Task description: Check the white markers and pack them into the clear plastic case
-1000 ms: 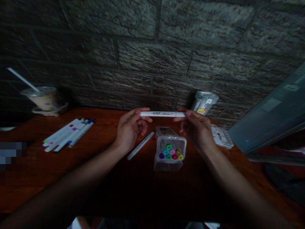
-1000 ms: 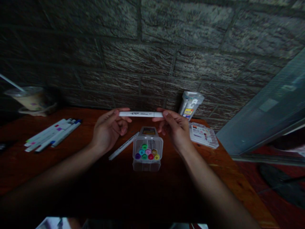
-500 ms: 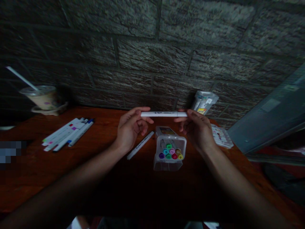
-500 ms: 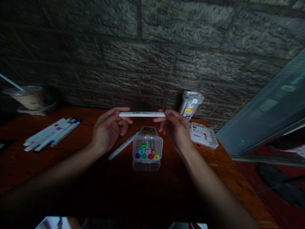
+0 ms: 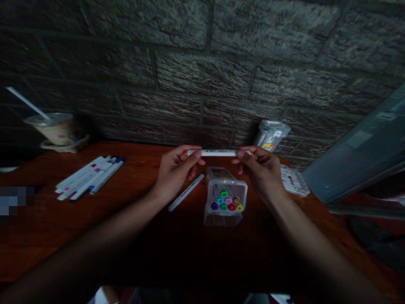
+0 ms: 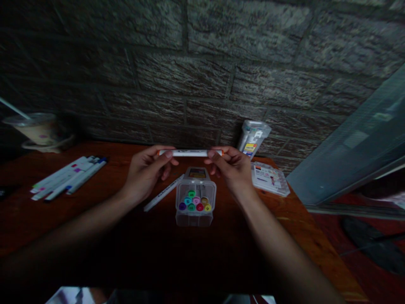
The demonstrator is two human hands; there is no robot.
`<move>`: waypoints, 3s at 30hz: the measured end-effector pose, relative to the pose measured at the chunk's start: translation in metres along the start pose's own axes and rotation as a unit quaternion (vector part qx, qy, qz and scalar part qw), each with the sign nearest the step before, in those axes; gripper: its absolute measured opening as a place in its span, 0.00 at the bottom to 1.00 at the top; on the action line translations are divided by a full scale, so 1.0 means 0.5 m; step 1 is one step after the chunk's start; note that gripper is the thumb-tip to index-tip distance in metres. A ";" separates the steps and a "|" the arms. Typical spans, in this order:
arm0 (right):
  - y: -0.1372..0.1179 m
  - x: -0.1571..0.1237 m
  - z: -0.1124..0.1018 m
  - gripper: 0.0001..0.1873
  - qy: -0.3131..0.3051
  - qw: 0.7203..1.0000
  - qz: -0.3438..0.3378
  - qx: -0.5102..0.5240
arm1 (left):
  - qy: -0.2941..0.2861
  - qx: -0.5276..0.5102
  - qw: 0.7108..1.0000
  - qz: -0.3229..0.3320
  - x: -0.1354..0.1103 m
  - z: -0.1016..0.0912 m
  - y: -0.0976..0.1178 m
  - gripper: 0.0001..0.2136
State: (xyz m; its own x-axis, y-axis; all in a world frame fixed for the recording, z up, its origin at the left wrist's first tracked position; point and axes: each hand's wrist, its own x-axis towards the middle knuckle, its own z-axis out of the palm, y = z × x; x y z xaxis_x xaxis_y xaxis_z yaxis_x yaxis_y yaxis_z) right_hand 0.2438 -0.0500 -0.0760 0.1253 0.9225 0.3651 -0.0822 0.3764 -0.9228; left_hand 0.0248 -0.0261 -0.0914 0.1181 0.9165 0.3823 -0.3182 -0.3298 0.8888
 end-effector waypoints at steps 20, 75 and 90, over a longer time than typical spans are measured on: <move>-0.002 -0.006 0.012 0.16 0.005 0.999 -0.030 -0.040 | -0.001 0.075 0.997 0.007 -0.006 -0.003 -0.003 0.09; -0.009 -0.002 0.002 0.12 -0.002 0.999 0.011 0.030 | 0.050 -0.060 0.997 -0.001 0.007 -0.005 0.005 0.11; -0.003 -0.003 0.004 0.13 0.015 1.000 -0.008 -0.024 | 0.035 0.016 0.999 0.023 0.005 -0.006 -0.004 0.10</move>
State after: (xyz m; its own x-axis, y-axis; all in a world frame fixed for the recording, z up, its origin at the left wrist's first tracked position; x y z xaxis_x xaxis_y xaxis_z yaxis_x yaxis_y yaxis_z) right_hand 0.2417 -0.0515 -0.0751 0.1563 0.9128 0.3773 -0.0325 0.3865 -0.9217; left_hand 0.0230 -0.0222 -0.0931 0.0378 0.9137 0.4047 -0.2908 -0.3774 0.8792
